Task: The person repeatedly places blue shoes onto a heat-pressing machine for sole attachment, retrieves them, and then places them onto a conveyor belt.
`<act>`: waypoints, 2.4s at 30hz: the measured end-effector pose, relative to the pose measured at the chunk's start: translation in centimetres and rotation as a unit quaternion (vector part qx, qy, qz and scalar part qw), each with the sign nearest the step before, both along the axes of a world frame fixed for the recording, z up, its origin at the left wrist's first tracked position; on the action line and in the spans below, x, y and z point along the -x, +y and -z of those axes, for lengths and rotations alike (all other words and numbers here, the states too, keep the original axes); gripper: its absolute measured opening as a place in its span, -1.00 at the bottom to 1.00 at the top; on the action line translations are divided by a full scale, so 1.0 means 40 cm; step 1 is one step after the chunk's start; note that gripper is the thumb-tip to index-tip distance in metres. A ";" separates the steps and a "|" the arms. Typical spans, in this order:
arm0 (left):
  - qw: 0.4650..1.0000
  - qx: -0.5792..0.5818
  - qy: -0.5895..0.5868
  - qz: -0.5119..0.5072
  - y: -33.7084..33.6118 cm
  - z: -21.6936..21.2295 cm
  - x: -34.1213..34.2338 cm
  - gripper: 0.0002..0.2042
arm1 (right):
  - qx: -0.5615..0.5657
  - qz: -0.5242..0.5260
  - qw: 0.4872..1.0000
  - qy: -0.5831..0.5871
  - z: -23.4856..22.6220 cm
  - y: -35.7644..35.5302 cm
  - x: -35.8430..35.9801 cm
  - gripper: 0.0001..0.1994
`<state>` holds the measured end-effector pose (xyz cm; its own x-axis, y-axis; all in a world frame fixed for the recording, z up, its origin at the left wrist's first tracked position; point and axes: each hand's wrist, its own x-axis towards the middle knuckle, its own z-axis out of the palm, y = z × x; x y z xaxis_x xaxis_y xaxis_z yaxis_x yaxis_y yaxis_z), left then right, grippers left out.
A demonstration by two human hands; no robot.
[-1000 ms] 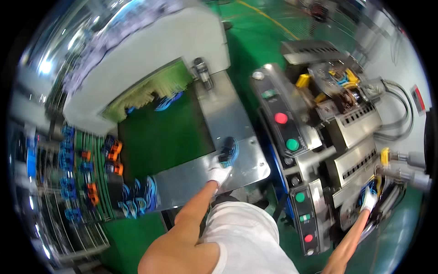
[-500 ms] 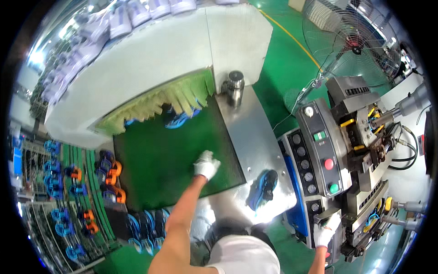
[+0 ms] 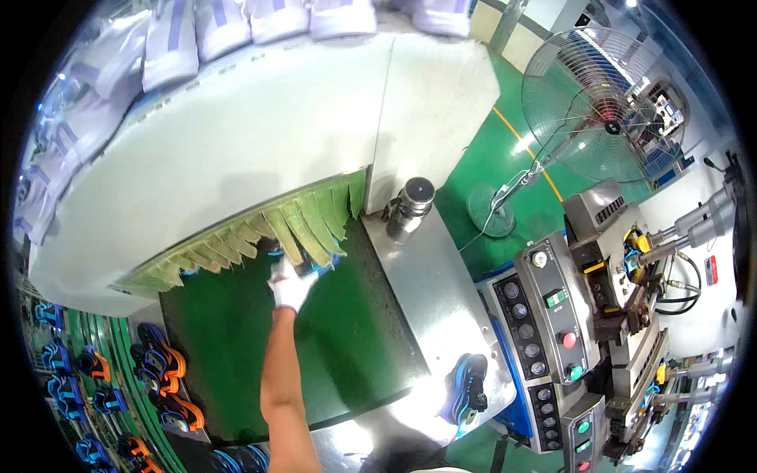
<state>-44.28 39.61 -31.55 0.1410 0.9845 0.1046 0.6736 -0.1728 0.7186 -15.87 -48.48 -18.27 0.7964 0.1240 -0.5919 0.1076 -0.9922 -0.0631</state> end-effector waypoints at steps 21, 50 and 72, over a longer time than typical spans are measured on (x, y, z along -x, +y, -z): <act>0.659 -0.046 0.066 0.748 -0.870 -0.928 -0.690 -0.45 | -0.497 -0.267 0.810 0.158 -0.377 0.783 -0.259 -0.19; 0.859 -0.188 0.010 0.476 -0.768 -0.879 -1.627 -0.29 | -0.761 0.435 0.439 0.198 -0.425 0.369 -0.580 -0.27; 0.970 0.154 0.186 -0.013 -1.077 -0.292 -0.361 -0.33 | -0.240 0.089 0.929 -0.268 -0.035 1.306 -1.470 -0.72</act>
<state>-29.85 -3.47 -19.89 0.0865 0.9645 -0.2494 0.8980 0.0329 0.4388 42.94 3.77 -16.87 0.9939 0.1097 -0.0150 0.0886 -0.8691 -0.4867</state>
